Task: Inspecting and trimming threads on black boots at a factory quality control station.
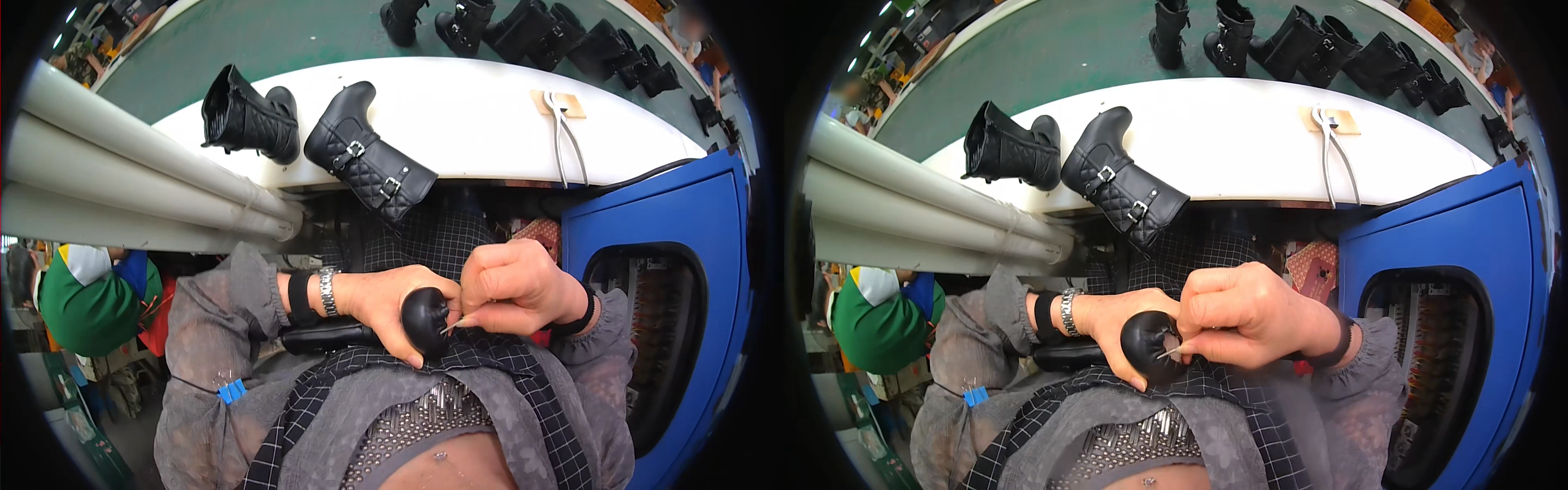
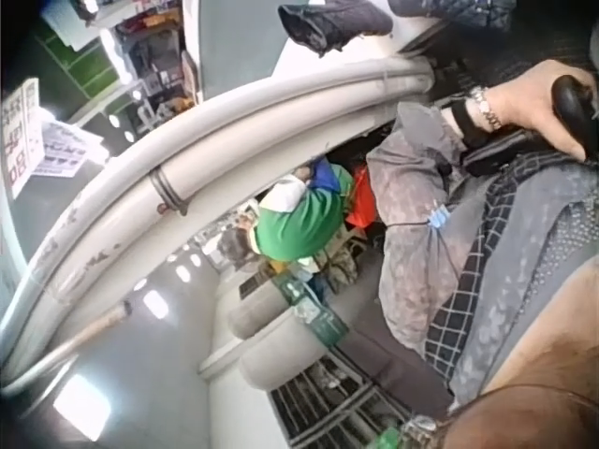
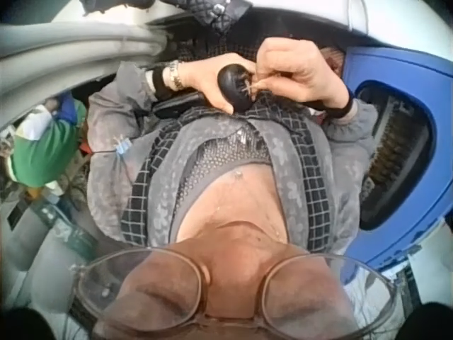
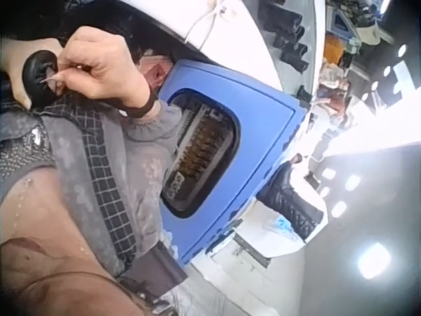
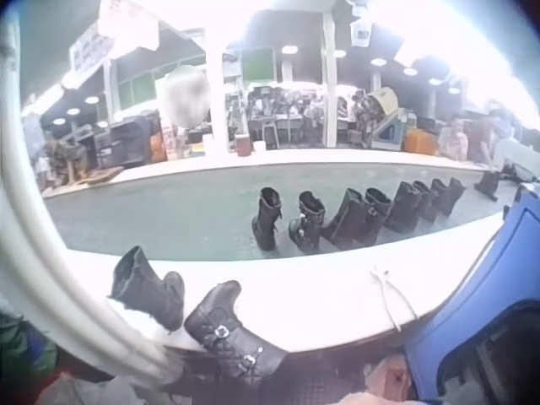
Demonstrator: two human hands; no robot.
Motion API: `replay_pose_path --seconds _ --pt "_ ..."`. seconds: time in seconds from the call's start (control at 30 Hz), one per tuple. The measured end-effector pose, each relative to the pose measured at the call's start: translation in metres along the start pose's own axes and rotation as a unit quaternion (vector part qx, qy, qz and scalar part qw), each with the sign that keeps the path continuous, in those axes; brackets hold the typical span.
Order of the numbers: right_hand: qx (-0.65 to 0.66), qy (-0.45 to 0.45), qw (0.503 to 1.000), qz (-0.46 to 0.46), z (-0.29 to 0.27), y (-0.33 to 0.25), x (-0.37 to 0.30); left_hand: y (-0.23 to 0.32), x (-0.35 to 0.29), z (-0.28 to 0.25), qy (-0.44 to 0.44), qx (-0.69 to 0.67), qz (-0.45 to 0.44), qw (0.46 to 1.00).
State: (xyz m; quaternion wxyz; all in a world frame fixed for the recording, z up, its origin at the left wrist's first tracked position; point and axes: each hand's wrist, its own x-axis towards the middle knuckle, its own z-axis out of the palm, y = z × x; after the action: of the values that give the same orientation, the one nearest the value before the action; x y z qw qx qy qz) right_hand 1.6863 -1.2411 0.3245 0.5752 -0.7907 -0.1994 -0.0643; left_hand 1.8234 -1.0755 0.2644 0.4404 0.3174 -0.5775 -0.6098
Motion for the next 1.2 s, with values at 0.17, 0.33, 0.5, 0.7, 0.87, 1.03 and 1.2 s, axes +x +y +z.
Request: replay_pose_path --seconds 0.17,0.33,0.5,0.7,0.87,1.03,1.2 --pt "-0.056 0.022 0.998 -0.028 0.005 0.000 -0.003 -0.010 0.004 -0.001 -0.007 -0.026 0.000 1.000" --pt "-0.110 0.016 0.993 -0.040 0.004 -0.002 0.001 -0.013 0.003 -0.002 -0.004 -0.057 0.009 0.998" --pt "-0.046 0.021 0.998 -0.042 0.010 0.008 0.004 -0.011 0.001 -0.004 -0.008 -0.042 0.016 0.999" --pt "0.086 0.021 0.996 -0.032 0.019 0.026 0.007 -0.013 -0.001 -0.006 -0.021 -0.048 0.001 0.999" --pt "0.119 0.039 0.991 -0.040 0.024 0.035 0.008 -0.016 -0.002 -0.005 0.006 -0.097 0.019 0.995" --pt "0.151 0.087 0.985 -0.006 0.034 0.043 0.001 -0.024 -0.003 -0.008 0.016 -0.133 0.021 0.991" --pt "-0.063 0.071 0.995 -0.013 0.010 0.010 0.006 -0.017 -0.004 -0.008 0.024 -0.124 -0.005 0.992"
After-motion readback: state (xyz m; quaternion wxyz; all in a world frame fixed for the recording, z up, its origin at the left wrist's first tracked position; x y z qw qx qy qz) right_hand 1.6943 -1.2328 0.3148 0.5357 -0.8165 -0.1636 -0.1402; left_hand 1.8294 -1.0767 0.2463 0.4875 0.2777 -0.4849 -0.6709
